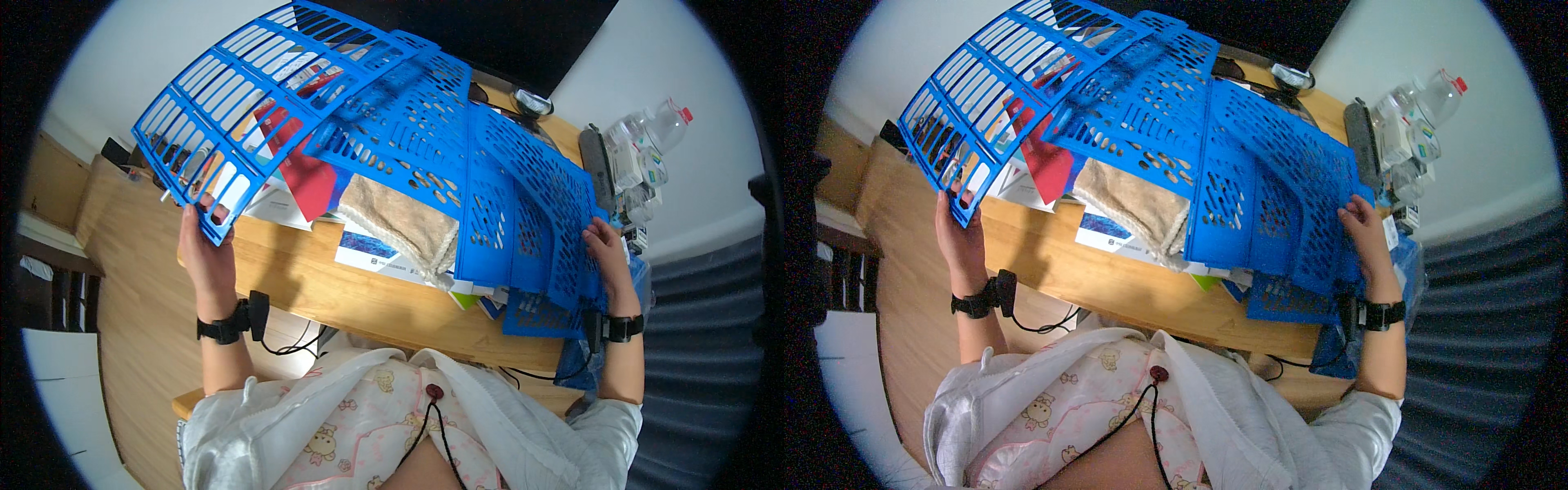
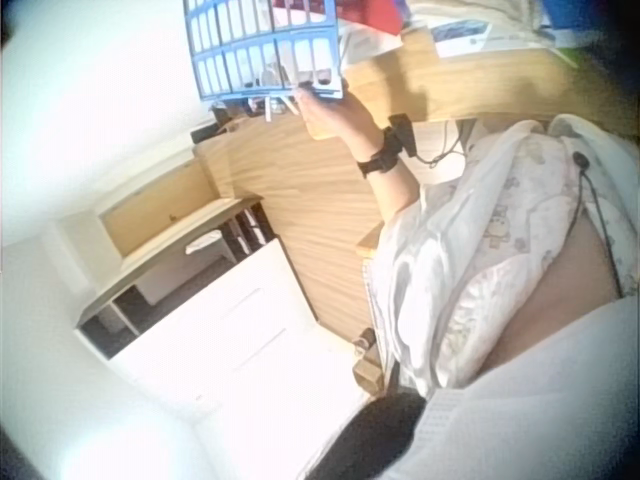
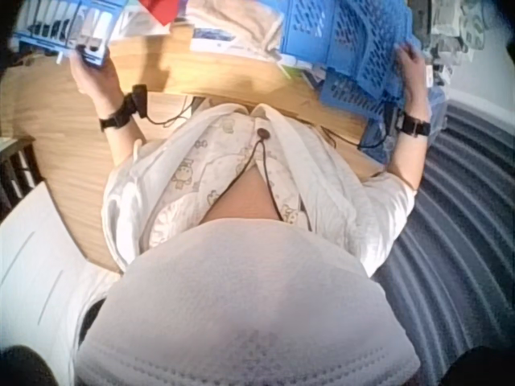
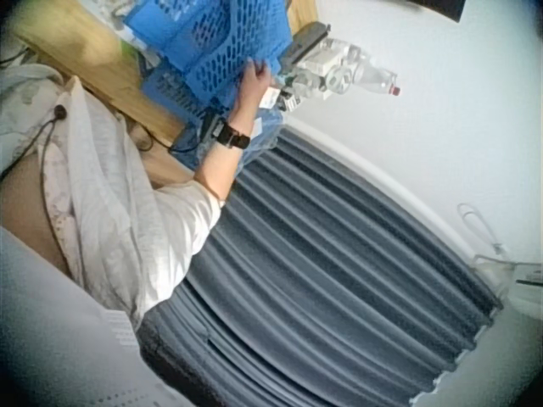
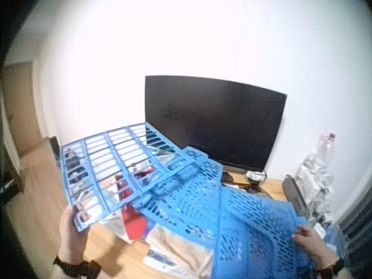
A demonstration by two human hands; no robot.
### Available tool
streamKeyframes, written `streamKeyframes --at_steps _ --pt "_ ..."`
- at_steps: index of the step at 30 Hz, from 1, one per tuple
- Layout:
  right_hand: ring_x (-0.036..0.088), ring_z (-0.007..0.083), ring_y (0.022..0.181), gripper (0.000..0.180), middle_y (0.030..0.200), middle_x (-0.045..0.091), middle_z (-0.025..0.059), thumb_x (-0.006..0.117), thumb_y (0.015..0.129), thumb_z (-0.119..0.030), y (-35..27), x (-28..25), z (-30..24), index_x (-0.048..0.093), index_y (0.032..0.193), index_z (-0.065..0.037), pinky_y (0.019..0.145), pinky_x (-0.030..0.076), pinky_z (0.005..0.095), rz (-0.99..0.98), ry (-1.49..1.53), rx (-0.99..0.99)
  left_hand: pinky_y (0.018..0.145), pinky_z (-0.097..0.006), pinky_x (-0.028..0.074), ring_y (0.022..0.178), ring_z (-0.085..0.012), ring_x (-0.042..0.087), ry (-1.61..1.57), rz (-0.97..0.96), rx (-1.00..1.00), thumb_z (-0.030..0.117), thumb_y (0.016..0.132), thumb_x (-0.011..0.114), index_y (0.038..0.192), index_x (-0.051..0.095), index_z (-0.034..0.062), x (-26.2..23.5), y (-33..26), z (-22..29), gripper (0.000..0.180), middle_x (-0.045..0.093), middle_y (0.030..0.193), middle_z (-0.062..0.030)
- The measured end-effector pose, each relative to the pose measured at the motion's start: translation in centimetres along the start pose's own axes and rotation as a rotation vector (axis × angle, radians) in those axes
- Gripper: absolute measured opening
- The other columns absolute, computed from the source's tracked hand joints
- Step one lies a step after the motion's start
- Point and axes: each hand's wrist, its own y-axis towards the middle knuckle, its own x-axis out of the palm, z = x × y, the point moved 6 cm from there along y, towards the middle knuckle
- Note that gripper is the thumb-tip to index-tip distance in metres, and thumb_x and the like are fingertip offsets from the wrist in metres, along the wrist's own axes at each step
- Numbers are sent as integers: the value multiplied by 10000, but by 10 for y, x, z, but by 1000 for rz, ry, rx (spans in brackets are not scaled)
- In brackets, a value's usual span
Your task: The person assembles a blue plastic basket by hand, snapping together multiple perforated panels. They align and interlock the pieces, then place the assembled basket on the table.
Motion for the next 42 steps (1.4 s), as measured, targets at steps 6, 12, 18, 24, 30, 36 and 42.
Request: streamKeyframes --at_steps 6,12,18,24,30,36,42 --pt "410 234 1147 498 1209 453 121 616 798 -141 -19 36 -99 408 1234 -19 961 328 327 -72 -232 -486 497 -201 381 679 -83 560 5 -28 17 272 921 419 1010 510 63 -3 4 1 245 586 840 -11" --pt "457 320 1082 460 1142 482 170 639 733 -132 -51 130 -200 455 1137 -13 925 362 373 -312 -449 -994 499 -203 391 673 -84 558 -17 36 11 275 918 428 1012 507 64 -4 2 1 244 583 846 -8" --pt "543 276 830 310 889 521 112 647 650 -121 -61 199 -236 505 910 -33 736 441 380 -148 -827 -1241 482 -194 376 612 -79 527 54 70 1 312 922 401 958 525 59 -2 -3 6 283 571 733 -25" --pt "584 259 663 207 869 505 118 590 706 -126 -55 220 -243 504 870 -33 500 486 335 -124 -857 -1197 464 -193 373 572 -87 521 104 112 -10 333 924 385 932 522 50 -6 -1 10 314 566 673 -37" --pt "587 285 620 164 853 501 152 564 719 -70 -56 225 -238 492 856 -16 503 500 360 -168 -823 -1231 475 -199 379 587 -90 526 111 108 -12 320 927 382 939 520 43 -11 0 10 310 573 688 -41" --pt "587 287 595 122 825 505 162 530 727 -36 -59 224 -236 478 829 6 484 501 335 -156 -816 -1306 478 -202 372 574 -88 508 93 94 -3 319 928 382 946 515 36 -19 0 11 313 567 690 -48" --pt "592 265 578 170 766 517 143 540 740 -49 -68 209 -258 469 883 11 447 488 296 30 -846 -1310 478 -201 378 567 -91 504 82 91 22 322 929 378 942 514 34 -23 -3 15 318 564 685 -51"
